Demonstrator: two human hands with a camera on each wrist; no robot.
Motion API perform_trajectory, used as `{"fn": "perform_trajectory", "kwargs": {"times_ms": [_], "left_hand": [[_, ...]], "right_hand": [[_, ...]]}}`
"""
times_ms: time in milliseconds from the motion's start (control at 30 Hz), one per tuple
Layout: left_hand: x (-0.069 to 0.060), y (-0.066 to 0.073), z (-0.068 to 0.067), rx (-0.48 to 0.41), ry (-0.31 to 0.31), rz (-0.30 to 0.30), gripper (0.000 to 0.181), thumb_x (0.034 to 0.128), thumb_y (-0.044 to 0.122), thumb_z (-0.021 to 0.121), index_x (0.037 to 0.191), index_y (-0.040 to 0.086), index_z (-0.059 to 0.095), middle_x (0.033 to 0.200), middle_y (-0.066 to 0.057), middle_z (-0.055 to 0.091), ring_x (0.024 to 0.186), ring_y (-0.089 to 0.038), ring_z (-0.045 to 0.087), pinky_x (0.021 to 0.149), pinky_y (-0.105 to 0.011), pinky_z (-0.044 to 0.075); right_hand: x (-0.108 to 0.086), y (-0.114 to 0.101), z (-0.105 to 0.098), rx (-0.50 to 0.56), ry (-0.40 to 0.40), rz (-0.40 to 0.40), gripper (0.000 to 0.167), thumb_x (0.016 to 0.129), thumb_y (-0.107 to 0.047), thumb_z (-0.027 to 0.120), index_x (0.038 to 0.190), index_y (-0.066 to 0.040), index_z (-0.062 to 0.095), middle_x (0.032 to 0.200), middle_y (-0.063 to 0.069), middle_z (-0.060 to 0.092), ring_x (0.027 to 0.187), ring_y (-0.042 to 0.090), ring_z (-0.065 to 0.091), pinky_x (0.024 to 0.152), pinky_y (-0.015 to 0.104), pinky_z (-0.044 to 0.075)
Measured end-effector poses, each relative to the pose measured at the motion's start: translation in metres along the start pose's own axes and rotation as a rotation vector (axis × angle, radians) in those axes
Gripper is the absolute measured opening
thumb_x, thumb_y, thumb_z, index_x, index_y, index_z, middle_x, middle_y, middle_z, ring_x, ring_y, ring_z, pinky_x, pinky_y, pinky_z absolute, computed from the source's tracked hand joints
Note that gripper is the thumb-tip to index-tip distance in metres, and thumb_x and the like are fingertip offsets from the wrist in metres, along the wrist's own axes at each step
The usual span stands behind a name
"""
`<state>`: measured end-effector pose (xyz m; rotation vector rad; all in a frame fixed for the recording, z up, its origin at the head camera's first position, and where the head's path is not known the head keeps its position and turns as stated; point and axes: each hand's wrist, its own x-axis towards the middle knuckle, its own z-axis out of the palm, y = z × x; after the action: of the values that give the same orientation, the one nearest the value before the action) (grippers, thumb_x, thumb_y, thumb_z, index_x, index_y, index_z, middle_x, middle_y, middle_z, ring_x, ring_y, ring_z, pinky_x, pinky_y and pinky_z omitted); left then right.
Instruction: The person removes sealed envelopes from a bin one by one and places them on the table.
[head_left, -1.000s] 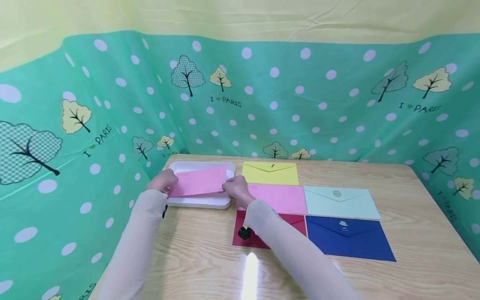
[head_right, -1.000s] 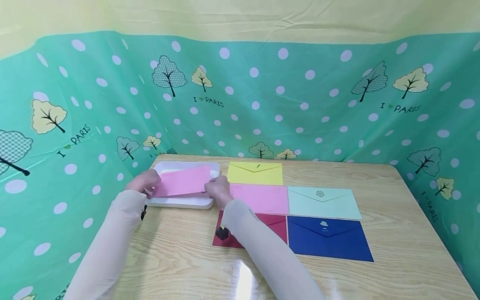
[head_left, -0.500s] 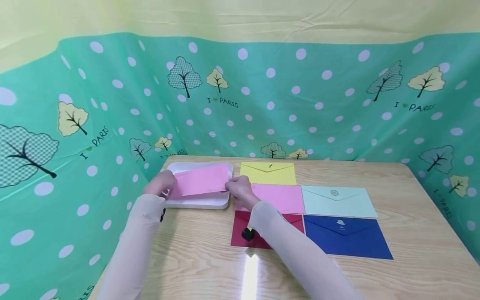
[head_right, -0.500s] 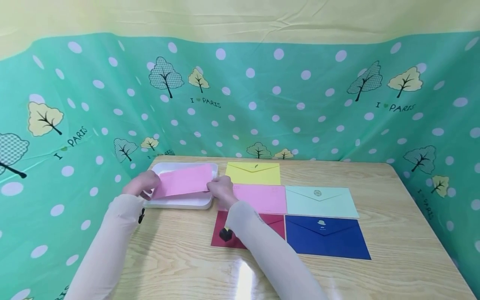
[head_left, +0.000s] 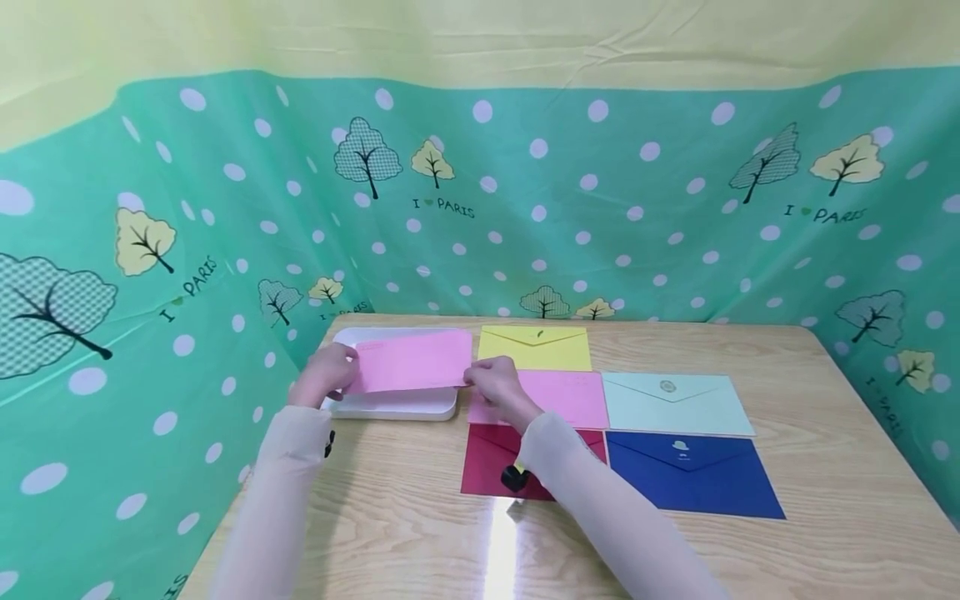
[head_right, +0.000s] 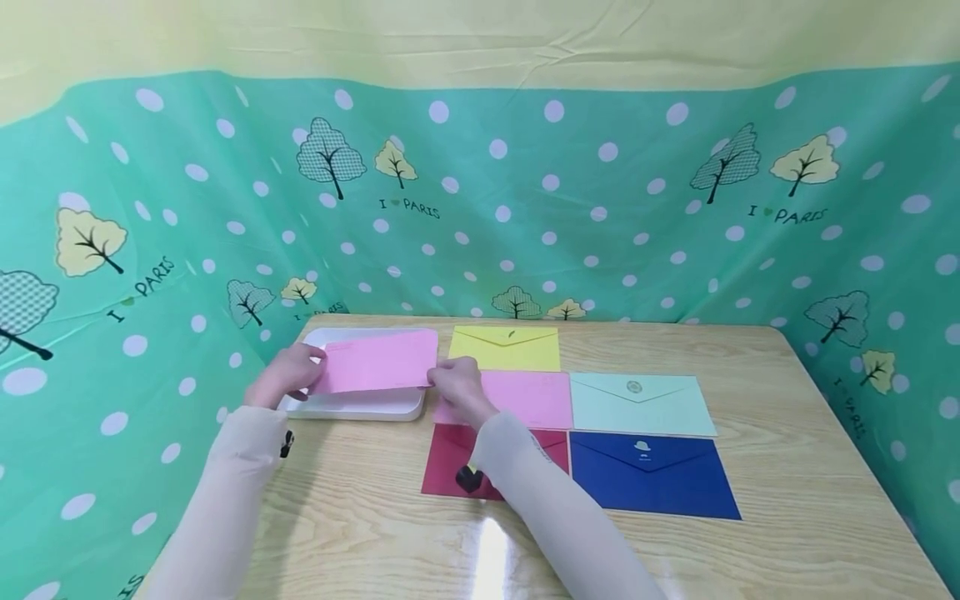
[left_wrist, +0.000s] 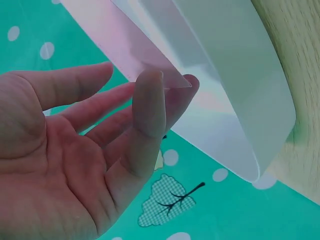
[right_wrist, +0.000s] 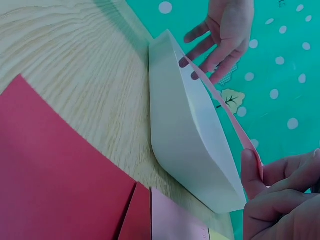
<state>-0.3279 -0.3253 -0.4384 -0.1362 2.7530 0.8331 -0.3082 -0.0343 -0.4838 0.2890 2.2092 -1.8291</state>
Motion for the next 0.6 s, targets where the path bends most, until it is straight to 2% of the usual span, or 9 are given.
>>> {"fn": "perform_trajectory", "kwargs": {"times_ms": [167, 300, 433, 600], "left_hand": [[-0.002, 0.005, 0.005, 0.028, 0.011, 0.023, 0.048, 0.105, 0.009, 0.044, 0.146, -0.014, 0.049, 0.112, -0.028, 0.06, 0.069, -0.027, 0.061, 0.059, -0.034, 0.058], [-0.005, 0.01, 0.005, 0.07, 0.029, 0.033, 0.048, 0.1078, 0.014, 0.045, 0.148, -0.012, 0.049, 0.11, -0.025, 0.063, 0.068, -0.025, 0.062, 0.062, -0.035, 0.057], [-0.01, 0.015, 0.007, 0.074, 0.033, 0.034, 0.054, 0.1046, 0.011, 0.048, 0.154, -0.01, 0.042, 0.11, -0.026, 0.062, 0.071, -0.027, 0.062, 0.063, -0.036, 0.055], [-0.016, 0.022, 0.011, 0.032, 0.025, 0.04, 0.068, 0.0941, 0.001, 0.06, 0.158, -0.006, 0.037, 0.127, -0.032, 0.057, 0.073, -0.028, 0.06, 0.062, -0.035, 0.053]], "right_hand": [[-0.004, 0.001, -0.008, -0.004, 0.008, -0.012, 0.036, 0.093, -0.006, 0.068, 0.128, -0.004, 0.074, 0.093, 0.008, 0.076, 0.048, 0.007, 0.03, 0.046, 0.023, 0.03], [-0.007, 0.001, -0.014, 0.0, 0.021, -0.026, 0.037, 0.093, -0.005, 0.068, 0.129, -0.002, 0.073, 0.098, 0.011, 0.078, 0.048, 0.007, 0.03, 0.046, 0.023, 0.03], [-0.007, 0.004, -0.02, -0.008, 0.024, -0.04, 0.038, 0.091, -0.005, 0.068, 0.129, -0.002, 0.073, 0.094, 0.013, 0.077, 0.047, 0.007, 0.031, 0.045, 0.023, 0.03], [-0.004, 0.011, -0.028, 0.004, 0.017, -0.051, 0.041, 0.09, -0.003, 0.067, 0.13, -0.002, 0.073, 0.097, 0.009, 0.078, 0.046, 0.006, 0.029, 0.043, 0.022, 0.026]]}}
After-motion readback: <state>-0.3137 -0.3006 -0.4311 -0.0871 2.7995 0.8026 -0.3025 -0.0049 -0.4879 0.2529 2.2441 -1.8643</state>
